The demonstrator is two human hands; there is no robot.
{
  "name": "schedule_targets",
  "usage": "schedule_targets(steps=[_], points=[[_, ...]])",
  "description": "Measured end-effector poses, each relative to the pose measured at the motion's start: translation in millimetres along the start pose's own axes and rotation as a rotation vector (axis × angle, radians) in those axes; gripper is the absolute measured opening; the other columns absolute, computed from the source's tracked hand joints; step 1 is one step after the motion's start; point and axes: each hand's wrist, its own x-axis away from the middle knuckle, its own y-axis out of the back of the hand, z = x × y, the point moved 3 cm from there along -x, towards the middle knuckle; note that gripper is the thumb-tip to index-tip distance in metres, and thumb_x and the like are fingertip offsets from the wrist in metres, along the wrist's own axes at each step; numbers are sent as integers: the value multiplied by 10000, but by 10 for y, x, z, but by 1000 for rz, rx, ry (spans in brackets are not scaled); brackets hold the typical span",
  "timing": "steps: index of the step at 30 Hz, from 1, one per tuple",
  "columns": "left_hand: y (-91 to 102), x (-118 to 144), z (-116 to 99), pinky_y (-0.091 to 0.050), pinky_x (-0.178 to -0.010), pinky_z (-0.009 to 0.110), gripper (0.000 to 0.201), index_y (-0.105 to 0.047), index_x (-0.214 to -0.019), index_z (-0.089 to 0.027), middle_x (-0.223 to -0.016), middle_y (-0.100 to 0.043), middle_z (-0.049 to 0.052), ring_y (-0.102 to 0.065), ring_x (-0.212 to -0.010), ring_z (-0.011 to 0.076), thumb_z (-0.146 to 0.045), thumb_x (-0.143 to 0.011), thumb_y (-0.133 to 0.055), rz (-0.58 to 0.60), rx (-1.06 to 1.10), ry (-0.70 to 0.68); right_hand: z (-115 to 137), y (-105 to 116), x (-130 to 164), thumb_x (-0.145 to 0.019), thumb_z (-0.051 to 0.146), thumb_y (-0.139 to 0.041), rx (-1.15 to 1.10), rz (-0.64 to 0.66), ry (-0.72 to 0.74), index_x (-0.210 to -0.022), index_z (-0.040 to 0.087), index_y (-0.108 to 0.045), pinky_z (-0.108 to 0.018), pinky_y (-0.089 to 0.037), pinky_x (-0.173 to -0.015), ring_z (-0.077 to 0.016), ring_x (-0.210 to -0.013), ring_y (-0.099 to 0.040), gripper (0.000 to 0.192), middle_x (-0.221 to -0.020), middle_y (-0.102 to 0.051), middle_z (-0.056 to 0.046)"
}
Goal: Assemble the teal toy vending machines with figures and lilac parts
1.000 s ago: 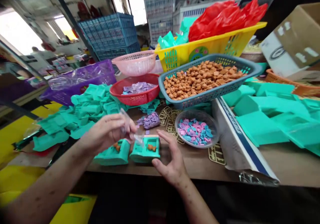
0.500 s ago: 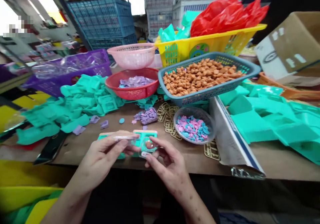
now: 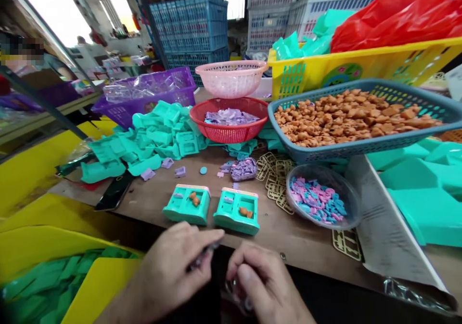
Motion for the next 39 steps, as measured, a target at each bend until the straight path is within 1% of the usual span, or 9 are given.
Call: schedule_targets(steps=[4, 8, 13, 16, 22, 26, 31, 36, 39], points=[[-206, 128, -135, -571, -720, 404, 793, -387, -1685, -179, -1006, -791, 61, -703, -787, 245, -221, -971, -730, 239, 142, -34, -95, -162, 3, -1019, 754, -622, 92, -95, 24, -967, 230, -829, -352, -644, -760, -265, -851, -747, 567, -940, -804, -103], [-48, 151, -68, -616, -856, 348, 872, -411, -1705, -301, -1077, -746, 36, -707, -972, 232, -234, -949, -841, 390, 251, 71, -94, -238, -4, -1073, 726, -544, 135, -145, 98, -1042, 276, -845, -364, -661, -780, -282, -909, -762, 542, -1021, -817, -115], [439, 27, 195, -541, -1157, 463, 634, -569, -1594, -366, -1509, -617, 107, -600, -1366, 311, -441, -1012, -807, 196, 78, 68, -42, -322, -76, -1143, 621, -478, 98, -50, 48, -881, 244, -741, -285, -594, -707, -189, -737, -685, 529, -826, -724, -45], [665, -125, 538, -457, -1206, 471, 374, -646, -1487, -296, -1477, -665, 93, -579, -1387, 295, -245, -1121, -589, 51, -94, 121, -99, -326, -100, -1163, 568, -475, 53, -42, -24, -878, 225, -708, -237, -524, -645, -146, -694, -635, 503, -783, -681, -14], [412, -473, 1074, -487, -1026, 434, 178, -788, -1136, -233, -1177, -749, 76, -670, -1117, 279, -166, -1063, -639, 411, -284, 28, -214, -249, -65, -1158, 575, -487, 52, -82, -48, -886, 218, -722, -244, -518, -690, -153, -737, -650, 506, -801, -698, -18], [306, -641, 1103, -482, -891, 395, 69, -779, -990, -171, -1021, -719, 99, -667, -981, 278, -193, -1017, -720, 460, -405, -1, -232, -211, -38, -1161, 569, -483, 40, -63, -53, -906, 222, -735, -235, -518, -700, -147, -733, -650, 499, -802, -696, -11], [439, -619, 997, -465, -850, 363, 252, -795, -1028, -199, -975, -703, 66, -663, -925, 243, -357, -1105, -614, 387, -265, 114, -251, -165, -54, -1164, 558, -486, 10, -77, -67, -914, 225, -741, -231, -518, -704, -144, -748, -662, 488, -821, -705, -11], [442, -541, 974, -464, -885, 434, 241, -801, -966, -224, -1039, -688, 108, -629, -1036, 317, -368, -1066, -635, 357, -482, 160, -230, -175, -102, -1160, 568, -488, 16, -65, -47, -926, 214, -755, -244, -520, -707, -150, -758, -663, 501, -824, -705, -22], [508, -570, 922, -499, -969, 485, 209, -748, -1009, -204, -1077, -704, 118, -655, -1091, 332, -355, -1071, -617, 282, -444, 157, -209, -192, -121, -1157, 586, -481, 13, -51, -45, -919, 206, -758, -245, -523, -703, -152, -760, -666, 528, -824, -703, -29]])
